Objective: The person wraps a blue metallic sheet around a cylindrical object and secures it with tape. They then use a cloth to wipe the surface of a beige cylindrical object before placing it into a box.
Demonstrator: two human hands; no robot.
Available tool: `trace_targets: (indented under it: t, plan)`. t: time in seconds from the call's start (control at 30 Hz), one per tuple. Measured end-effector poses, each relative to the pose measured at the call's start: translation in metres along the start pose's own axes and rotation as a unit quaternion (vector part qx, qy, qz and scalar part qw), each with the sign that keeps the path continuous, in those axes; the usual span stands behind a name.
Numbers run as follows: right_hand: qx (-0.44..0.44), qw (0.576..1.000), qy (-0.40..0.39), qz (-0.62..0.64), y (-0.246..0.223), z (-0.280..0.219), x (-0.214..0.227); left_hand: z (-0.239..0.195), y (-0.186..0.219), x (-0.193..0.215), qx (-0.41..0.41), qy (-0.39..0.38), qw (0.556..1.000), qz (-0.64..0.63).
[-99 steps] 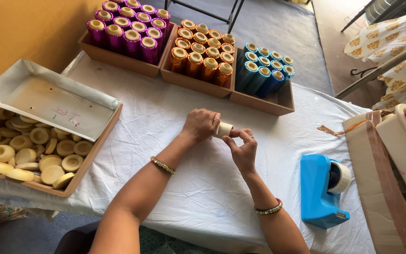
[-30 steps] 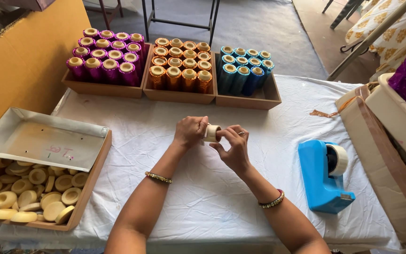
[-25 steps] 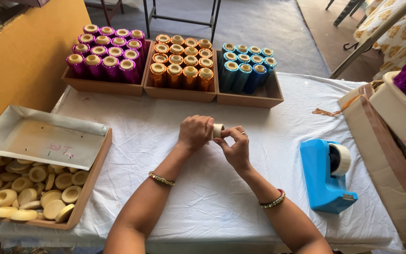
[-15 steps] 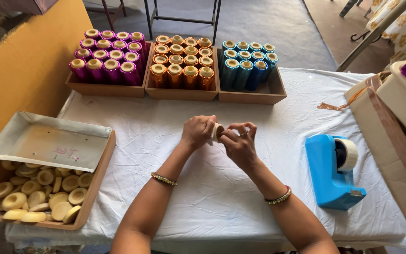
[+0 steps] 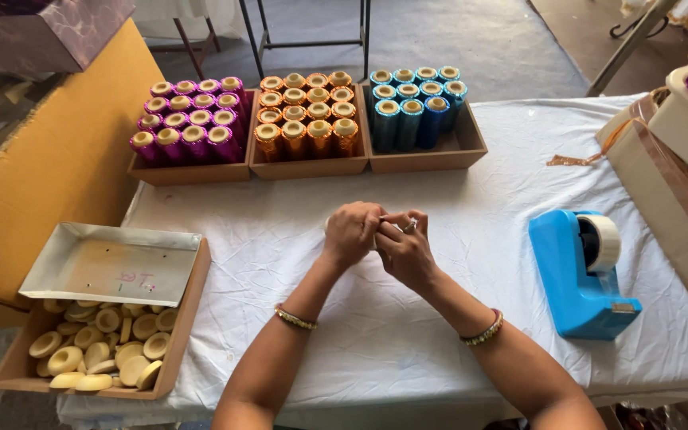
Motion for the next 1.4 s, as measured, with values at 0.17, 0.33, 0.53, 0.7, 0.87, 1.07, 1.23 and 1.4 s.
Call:
trace_targets:
  t: [0.17,0.33,0.53,0.7,0.87,1.07,1.23,1.4]
  plan:
    - [0.03,0.995,-0.016,-0.093,0.001,0.005,0.006,-0.005,-0.054,-0.012,0.196,-0.136,0.971,-0.004]
    - [-0.223,0.969,0.005,0.103,0.029,-0.01,-0.01,-0.013,-0.059,-0.014,0.167,-0.069,0.981,0.064]
    - [-0.07,0.997,0.009,0.033,0.008,0.0,-0.001,0.0,-0.01,-0.002,0.044,-0.026,0.999,0.012]
    - [0.073,0.994,-0.008,-0.087,-0.01,0.007,0.008,0.002,-0.019,0.001,0.18,-0.156,0.964,-0.116]
    - [-0.118,0.992,-0.022,-0.028,-0.009,0.014,0.012,-0.012,-0.065,-0.014,0.191,-0.087,0.978,0.012]
    - [-0.263,0.959,0.028,0.104,0.024,-0.011,-0.009,-0.013,-0.047,-0.006,0.126,-0.021,0.988,0.088]
    - [-0.136,0.989,0.014,0.052,0.017,-0.004,-0.004,-0.007,-0.039,-0.003,0.156,-0.082,0.983,0.047]
    - [0.019,1.0,-0.001,-0.021,-0.01,0.009,0.008,0.001,-0.006,0.003,0.1,-0.078,0.99,-0.056]
Point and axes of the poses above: each hand's wrist, its own z-axis towards the middle knuckle, its own x-axis out of the back of the hand, y = z × x, the point moved 4 cm from there along z, towards the middle knuckle, and after that the axes turned 9 degrees about z, right-handed, at the moved point
